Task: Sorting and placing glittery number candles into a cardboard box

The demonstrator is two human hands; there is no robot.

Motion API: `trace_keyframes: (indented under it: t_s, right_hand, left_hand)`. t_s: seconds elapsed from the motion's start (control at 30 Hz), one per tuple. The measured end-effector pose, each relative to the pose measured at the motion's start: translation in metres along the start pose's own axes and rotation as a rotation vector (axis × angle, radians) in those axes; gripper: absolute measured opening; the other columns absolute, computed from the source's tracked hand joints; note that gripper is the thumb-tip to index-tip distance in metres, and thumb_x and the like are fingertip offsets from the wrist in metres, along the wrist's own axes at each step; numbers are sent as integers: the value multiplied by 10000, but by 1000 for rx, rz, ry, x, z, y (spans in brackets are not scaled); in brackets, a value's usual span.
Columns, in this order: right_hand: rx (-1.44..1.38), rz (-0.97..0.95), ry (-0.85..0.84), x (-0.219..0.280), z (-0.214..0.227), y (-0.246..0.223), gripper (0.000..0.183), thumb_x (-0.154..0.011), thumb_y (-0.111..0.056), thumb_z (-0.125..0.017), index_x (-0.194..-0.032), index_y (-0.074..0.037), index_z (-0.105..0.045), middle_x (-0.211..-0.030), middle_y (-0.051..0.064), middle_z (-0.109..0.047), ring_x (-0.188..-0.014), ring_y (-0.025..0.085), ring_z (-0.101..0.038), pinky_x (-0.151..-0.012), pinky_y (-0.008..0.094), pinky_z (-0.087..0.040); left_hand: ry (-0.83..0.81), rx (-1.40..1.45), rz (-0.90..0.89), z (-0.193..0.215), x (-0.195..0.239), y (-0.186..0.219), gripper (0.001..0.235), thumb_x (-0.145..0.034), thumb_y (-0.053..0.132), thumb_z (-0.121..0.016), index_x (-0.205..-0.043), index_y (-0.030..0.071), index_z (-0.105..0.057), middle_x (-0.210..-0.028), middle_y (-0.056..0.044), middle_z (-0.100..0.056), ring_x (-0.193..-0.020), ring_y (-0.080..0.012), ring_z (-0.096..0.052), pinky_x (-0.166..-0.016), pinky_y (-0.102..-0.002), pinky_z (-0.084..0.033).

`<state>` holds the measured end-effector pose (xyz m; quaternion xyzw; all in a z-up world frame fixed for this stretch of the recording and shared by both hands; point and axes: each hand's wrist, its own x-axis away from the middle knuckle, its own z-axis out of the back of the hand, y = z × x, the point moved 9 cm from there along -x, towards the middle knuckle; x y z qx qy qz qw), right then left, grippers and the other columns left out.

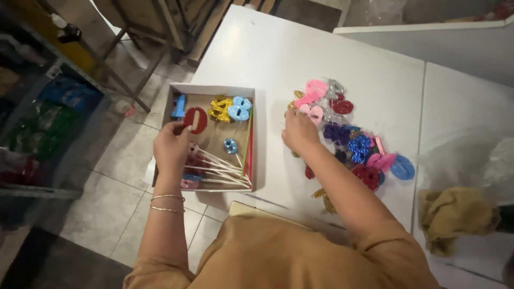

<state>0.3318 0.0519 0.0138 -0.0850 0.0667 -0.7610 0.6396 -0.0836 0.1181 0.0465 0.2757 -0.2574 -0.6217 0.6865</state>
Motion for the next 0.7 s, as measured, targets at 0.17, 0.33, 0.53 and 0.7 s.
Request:
trace_keyframes:
  t_s: [0.17, 0.33, 0.53, 0.7]
  right_hand:
    - [3, -44, -108, 1, -16, 2, 315, -942, -141, -812, -1242, -84, -735, -1072, 190, -818, -1042, 471, -862, -920, 598, -696]
    - [-32, -39, -103, 29, 38, -10, 295, -949, -141, -772, -1240, -148, -816, -1087, 134, -843, -1154, 435, -845, -996, 605, -669]
    - [-51, -165, 46, 67, 126, -4, 443, -1038, -305, -651, -1463, -332, -771, -1217, 39, -853, -1307, 368, -763, -1120, 613, -581]
    - [-434, -133, 295, 107, 168, 8, 618, -930, -89, -767, -1527, -250, -764, -1130, 32, -836, -1132, 270, -823, -1040, 490, -652]
  left_hand:
    - [-36, -126, 44, -20, -6, -9, 364, -1022, 487, -823, -1284, 238, -870, -1160, -83, -889, -1198, -412, -816, -1050, -587, -629]
    - [-104, -163, 73, -40, -14, -13, 393, -1035, 454, -791, -1357, 236, -851, -1209, -141, -884, -1219, -470, -809, -1039, -640, -633]
    - [-101, -123, 105, -35, -13, -7, 413, -1008, 517, -810, -1348, 285, -849, -1226, -65, -894, -1245, -405, -822, -1038, -599, -647]
    - [-86, -59, 113, -23, -22, 11, 416, -1031, 488, -757, -1345, 225, -834, -1239, -104, -889, -1267, -443, -803, -1083, -617, -628]
